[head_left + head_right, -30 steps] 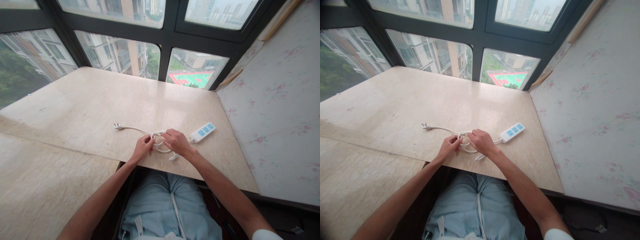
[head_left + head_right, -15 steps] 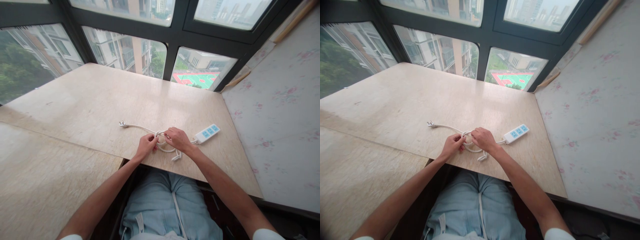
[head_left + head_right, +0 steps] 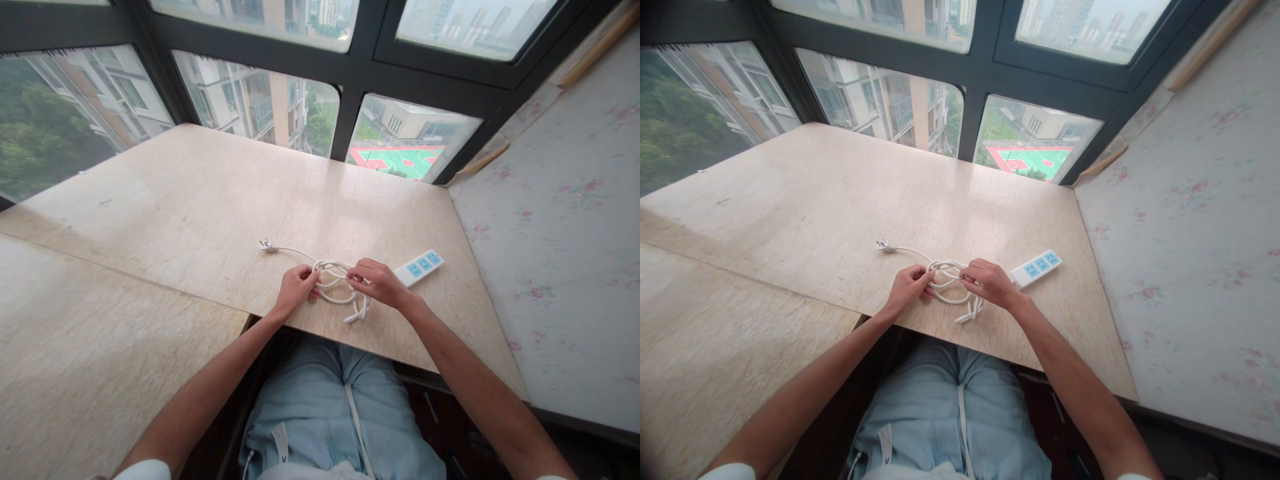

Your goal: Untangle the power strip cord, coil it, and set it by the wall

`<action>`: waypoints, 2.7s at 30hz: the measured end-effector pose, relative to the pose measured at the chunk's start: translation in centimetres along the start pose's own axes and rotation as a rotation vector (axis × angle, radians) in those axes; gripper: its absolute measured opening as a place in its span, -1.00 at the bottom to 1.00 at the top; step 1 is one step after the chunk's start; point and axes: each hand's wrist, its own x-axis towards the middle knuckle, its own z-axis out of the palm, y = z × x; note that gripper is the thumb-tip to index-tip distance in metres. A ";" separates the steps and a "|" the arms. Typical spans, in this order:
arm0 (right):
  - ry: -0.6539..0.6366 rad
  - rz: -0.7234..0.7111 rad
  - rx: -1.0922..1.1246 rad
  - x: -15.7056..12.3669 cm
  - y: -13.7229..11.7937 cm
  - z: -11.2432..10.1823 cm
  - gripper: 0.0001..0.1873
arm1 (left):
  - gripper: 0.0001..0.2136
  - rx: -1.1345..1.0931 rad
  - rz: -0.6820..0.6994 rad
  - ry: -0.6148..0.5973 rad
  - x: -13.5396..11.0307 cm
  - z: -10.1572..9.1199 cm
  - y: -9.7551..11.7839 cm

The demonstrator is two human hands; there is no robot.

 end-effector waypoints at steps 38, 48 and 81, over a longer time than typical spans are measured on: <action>0.043 0.107 -0.081 -4.9 -2.1 -1.9 -0.84 | -0.80 -0.014 -0.005 0.029 0.0 0.1 0.1; -0.095 0.159 -0.213 -0.6 -5.4 -2.3 -0.75 | -0.73 0.024 0.010 0.003 0.3 0.0 -0.4; -0.258 0.072 -0.343 -1.7 -3.1 -3.5 -0.78 | -0.74 0.271 0.160 0.024 0.4 0.2 -0.1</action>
